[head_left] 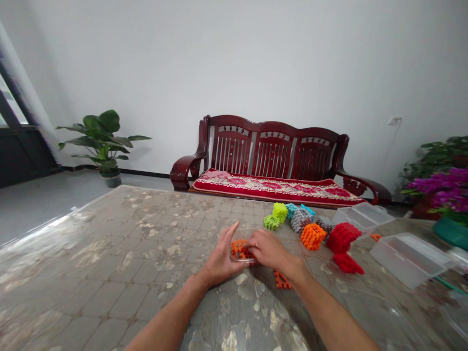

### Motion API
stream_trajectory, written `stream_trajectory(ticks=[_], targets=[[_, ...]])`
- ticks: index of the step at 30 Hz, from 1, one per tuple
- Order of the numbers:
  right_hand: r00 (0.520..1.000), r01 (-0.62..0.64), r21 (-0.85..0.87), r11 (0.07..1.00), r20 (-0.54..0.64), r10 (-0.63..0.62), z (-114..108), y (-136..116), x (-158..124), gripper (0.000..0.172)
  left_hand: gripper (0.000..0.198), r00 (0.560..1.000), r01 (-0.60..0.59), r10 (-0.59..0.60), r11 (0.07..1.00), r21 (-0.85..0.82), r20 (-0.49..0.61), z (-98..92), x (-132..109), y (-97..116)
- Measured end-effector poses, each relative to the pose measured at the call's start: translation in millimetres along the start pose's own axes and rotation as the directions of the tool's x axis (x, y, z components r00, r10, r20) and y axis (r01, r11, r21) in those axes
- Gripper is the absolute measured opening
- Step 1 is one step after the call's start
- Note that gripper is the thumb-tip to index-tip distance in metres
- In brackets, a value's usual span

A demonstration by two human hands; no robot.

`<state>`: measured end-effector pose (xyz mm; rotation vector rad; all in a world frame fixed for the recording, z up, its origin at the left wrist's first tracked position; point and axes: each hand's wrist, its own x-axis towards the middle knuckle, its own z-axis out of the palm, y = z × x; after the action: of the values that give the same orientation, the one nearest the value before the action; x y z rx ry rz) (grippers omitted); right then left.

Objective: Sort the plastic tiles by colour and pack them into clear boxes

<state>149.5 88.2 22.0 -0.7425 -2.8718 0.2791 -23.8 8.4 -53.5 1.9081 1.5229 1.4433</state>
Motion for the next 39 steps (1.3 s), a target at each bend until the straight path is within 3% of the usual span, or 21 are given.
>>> stream_trajectory(ticks=[3,6,10,12,15,18,21,25,31,36,39], targets=[[0.992,-0.082,0.103,0.991,-0.087,0.091,-1.9,0.6,-5.8,0.033,0.105,1.0,0.004,-0.004,1.0,0.006,0.004,-0.3,-0.5,0.6],[0.934,-0.25,0.268,0.931,-0.186,0.304,-9.3,8.7,-27.0,0.031,0.107,1.0,0.013,-0.013,1.0,-0.002,0.009,-0.3,-0.9,1.0],[0.866,-0.423,0.303,0.854,-0.142,0.479,-12.8,22.9,-67.0,0.027,0.104,1.0,0.016,-0.016,1.0,-0.014,0.017,-1.2,-0.8,1.5],[0.889,-0.427,0.259,0.866,-0.055,0.454,-10.2,25.4,-84.7,0.029,0.105,1.0,0.02,-0.02,1.0,-0.013,0.023,-1.9,-0.5,1.9],[0.967,-0.255,0.245,0.935,0.084,0.242,-3.3,22.0,-102.5,0.045,0.104,0.999,0.027,-0.027,1.0,-0.007,0.034,-2.5,-0.2,2.4],[0.981,-0.151,0.257,0.954,0.155,0.113,5.3,17.5,-109.9,0.055,0.102,0.999,0.019,-0.019,1.0,-0.005,0.032,-2.3,-0.3,2.0],[0.969,-0.232,0.168,0.958,0.127,0.212,12.2,18.3,-112.2,0.047,0.102,1.0,0.013,-0.013,1.0,-0.005,0.023,-1.9,-0.4,1.0],[0.895,-0.441,0.042,0.897,0.095,0.436,10.5,26.9,-117.6,0.024,0.102,0.999,0.014,-0.014,1.0,-0.002,0.031,-1.9,-0.5,-0.4],[0.918,-0.388,0.038,0.921,0.101,0.383,6.8,36.7,-129.6,0.046,0.104,0.999,0.024,-0.023,1.0,-0.02,0.026,-2.3,-0.6,0.8],[0.901,-0.429,-0.01,0.903,0.072,0.428,22.7,41.9,-132.5,0.039,0.104,0.999,0.04,-0.04,0.998,-0.044,0.005,-3.1,0.3,7.1],[0.88,-0.474,0.03,0.88,0.016,0.474,14.7,45.1,-132.5,0.036,0.105,0.999,0.047,-0.048,0.997,-0.054,-0.012,-2.9,0.7,9.9]])
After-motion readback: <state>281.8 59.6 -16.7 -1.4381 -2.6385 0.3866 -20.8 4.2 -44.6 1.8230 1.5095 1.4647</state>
